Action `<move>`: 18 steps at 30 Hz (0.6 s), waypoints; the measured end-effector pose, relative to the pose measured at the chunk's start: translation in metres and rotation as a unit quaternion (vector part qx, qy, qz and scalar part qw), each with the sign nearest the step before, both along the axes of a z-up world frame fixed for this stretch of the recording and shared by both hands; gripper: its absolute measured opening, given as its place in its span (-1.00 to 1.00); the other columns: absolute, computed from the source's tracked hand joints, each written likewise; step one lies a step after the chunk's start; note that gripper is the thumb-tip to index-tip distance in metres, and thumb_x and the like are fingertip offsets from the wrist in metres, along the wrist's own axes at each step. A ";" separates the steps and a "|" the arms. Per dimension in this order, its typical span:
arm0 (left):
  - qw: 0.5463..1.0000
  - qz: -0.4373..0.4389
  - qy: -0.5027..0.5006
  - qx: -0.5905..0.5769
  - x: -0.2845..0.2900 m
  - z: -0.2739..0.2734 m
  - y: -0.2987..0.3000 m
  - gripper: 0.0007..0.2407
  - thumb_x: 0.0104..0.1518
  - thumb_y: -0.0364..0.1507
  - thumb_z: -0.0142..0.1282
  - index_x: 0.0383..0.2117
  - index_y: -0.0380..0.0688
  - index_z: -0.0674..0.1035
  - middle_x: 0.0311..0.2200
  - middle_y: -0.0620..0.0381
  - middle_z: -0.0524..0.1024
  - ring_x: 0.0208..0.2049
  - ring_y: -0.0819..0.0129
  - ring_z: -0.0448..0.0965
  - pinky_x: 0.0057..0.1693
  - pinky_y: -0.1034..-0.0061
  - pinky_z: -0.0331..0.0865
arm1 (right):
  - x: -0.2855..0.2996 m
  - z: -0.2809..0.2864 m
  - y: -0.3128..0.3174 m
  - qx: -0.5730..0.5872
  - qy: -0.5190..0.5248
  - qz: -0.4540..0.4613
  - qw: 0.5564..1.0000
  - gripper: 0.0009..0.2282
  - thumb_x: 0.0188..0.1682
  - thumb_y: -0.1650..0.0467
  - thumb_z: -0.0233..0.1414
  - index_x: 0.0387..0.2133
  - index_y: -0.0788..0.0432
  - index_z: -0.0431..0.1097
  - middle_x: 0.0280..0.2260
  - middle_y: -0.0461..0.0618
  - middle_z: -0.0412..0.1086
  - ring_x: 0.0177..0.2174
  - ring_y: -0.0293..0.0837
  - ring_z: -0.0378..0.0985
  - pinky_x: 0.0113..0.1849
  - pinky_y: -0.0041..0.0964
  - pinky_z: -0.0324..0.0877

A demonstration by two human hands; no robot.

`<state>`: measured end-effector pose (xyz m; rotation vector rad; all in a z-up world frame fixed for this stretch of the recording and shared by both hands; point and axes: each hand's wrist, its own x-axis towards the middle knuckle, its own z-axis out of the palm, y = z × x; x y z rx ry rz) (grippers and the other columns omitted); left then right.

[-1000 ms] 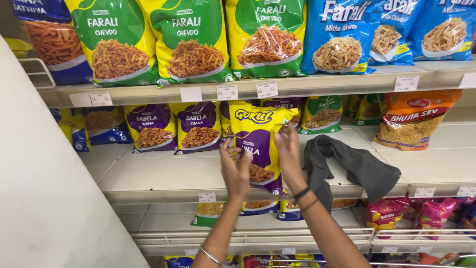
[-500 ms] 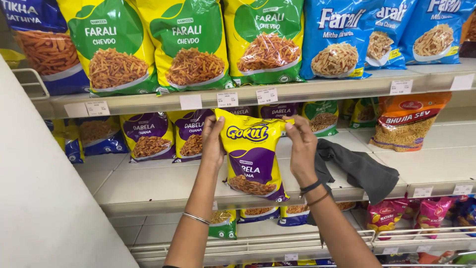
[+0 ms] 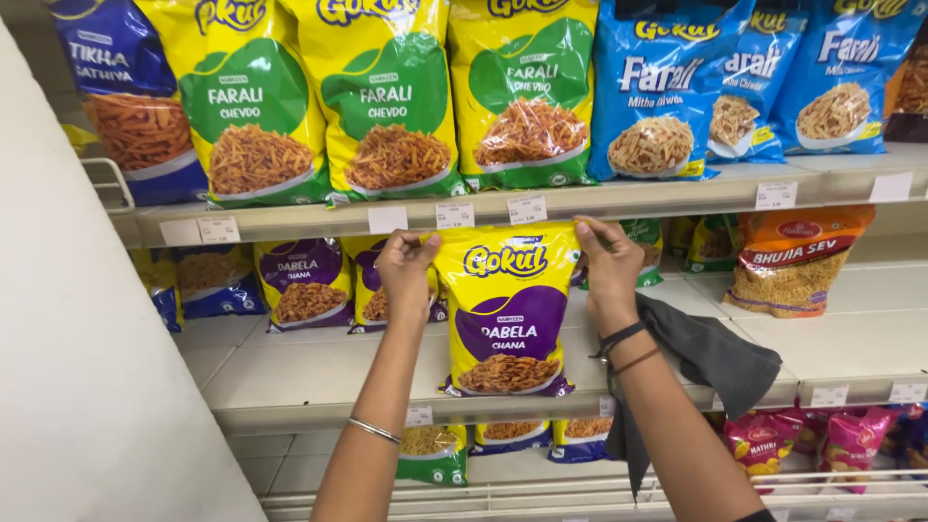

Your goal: Cleaning and organizing snack bags on grocery store shelves.

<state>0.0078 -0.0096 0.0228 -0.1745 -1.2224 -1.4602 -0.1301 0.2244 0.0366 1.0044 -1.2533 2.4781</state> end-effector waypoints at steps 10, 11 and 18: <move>0.999 0.004 -0.039 -0.021 0.034 -0.041 0.028 -0.53 0.22 -0.20 0.11 0.19 -0.15 0.34 0.15 0.06 0.43 0.11 0.43 0.47 0.14 0.55 0.39 | -0.010 -0.067 -0.001 0.049 -0.006 0.036 0.998 -0.55 0.17 0.18 -0.04 0.17 0.26 0.29 -0.03 -0.04 0.38 -0.10 -0.23 0.38 -0.10 -0.31 0.32; 0.988 -0.008 -0.154 -0.029 0.041 -0.052 0.035 -0.40 0.17 -0.10 0.07 0.31 -0.06 0.25 0.27 0.09 0.30 0.23 0.42 0.31 0.23 0.47 0.26 | -0.006 -0.080 -0.001 0.097 -0.036 0.083 0.991 -0.47 0.13 0.10 -0.11 0.22 0.23 0.22 0.08 0.02 0.34 0.04 -0.15 0.36 0.02 -0.24 0.29; 0.969 -0.032 -0.243 -0.037 0.045 -0.087 0.070 -0.04 -0.25 -0.14 0.42 0.34 -0.05 0.06 0.27 -0.09 0.21 0.24 0.04 0.35 0.30 0.17 0.35 | 0.010 -0.133 -0.020 0.150 -0.034 0.074 0.985 -0.24 -0.02 -0.03 -0.04 0.32 0.26 0.10 0.25 0.21 0.24 0.24 0.02 0.24 0.20 -0.12 0.16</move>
